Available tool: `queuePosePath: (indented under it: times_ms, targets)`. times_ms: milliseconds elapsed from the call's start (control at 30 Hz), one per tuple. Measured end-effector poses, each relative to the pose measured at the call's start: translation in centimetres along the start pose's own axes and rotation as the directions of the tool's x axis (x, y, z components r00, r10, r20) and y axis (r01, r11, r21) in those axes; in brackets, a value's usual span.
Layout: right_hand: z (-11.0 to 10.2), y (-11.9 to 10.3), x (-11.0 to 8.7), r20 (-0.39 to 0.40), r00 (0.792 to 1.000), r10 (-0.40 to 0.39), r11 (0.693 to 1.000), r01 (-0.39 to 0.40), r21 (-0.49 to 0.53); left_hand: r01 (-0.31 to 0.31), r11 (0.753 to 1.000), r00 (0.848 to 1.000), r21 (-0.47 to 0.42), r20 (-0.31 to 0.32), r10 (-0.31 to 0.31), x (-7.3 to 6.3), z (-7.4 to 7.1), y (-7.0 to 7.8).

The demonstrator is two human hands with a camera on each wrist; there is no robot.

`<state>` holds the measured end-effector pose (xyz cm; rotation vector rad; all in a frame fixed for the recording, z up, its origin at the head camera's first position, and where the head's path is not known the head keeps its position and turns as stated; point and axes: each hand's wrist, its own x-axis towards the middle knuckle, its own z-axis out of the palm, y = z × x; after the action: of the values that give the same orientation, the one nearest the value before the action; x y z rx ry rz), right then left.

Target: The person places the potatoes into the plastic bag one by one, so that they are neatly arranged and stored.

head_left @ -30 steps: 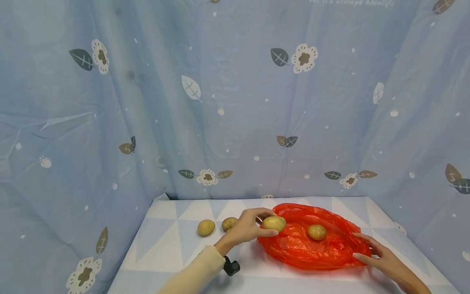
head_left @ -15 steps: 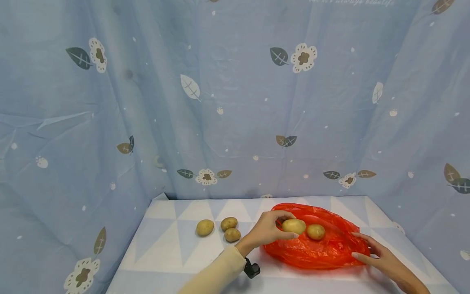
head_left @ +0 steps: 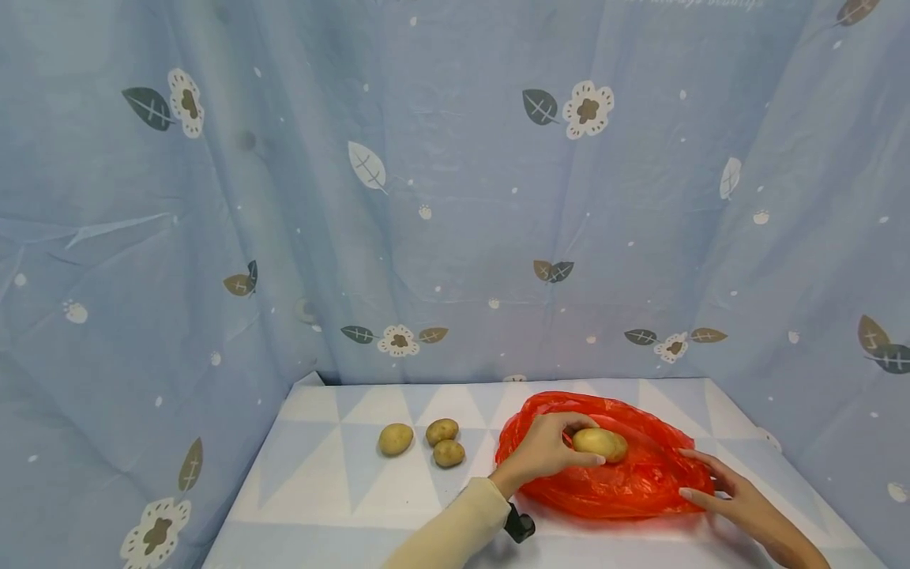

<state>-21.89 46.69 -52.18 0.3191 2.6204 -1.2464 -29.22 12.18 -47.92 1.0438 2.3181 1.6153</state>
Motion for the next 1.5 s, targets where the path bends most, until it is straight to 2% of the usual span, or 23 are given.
queuePosePath:
  times_ms: [167, 367, 567, 667, 867, 1033, 1133, 1333, 1500]
  targets:
    - [0.0, 0.0, -0.2, -0.005, 1.000, 0.001, 1.000, -0.001, 0.008, 0.041, 0.999, 0.999, -0.014, -0.017, -0.041, 0.6, 1.5, 0.0]
    - [0.1, 0.0, -0.3, -0.006, 1.000, 0.003, 1.000, -0.003, 0.004, 0.068, 0.997, 0.998, -0.023, -0.002, -0.068, 1.4, 3.1, 0.1]
    - [0.0, 0.1, -0.4, 0.009, 1.000, -0.012, 1.000, 0.012, 0.008, 0.148, 0.988, 0.989, -0.036, -0.006, -0.148, 1.8, 4.5, -0.3]
    - [0.0, 0.2, -0.4, 0.006, 1.000, -0.019, 1.000, 0.019, 0.009, 0.167, 0.986, 0.986, -0.028, 0.001, -0.167, 1.9, 5.2, -0.3]
    - [-0.2, 0.4, -0.3, 0.014, 1.000, -0.017, 1.000, 0.017, 0.014, 0.154, 0.988, 0.988, 0.009, 0.014, -0.154, 2.3, 5.9, -0.4]
    - [-0.2, 0.6, -0.3, 0.017, 1.000, -0.022, 0.999, 0.021, 0.031, 0.128, 0.991, 0.991, 0.048, 0.018, -0.129, 2.5, 6.2, -1.0]
    - [-0.1, 0.6, -0.5, 0.013, 1.000, -0.028, 0.999, 0.027, 0.036, 0.135, 0.989, 0.991, 0.067, 0.011, -0.136, 2.6, 6.4, -1.4]
    - [-0.1, 0.3, -0.8, 0.002, 0.999, -0.038, 0.999, 0.038, 0.032, 0.171, 0.971, 0.985, 0.164, -0.008, -0.172, 2.7, 6.9, -1.8]
    - [-0.1, 0.2, -0.9, 0.000, 0.999, -0.036, 0.999, 0.036, 0.027, 0.173, 0.950, 0.984, 0.261, 0.004, -0.181, 2.4, 7.2, -2.3]
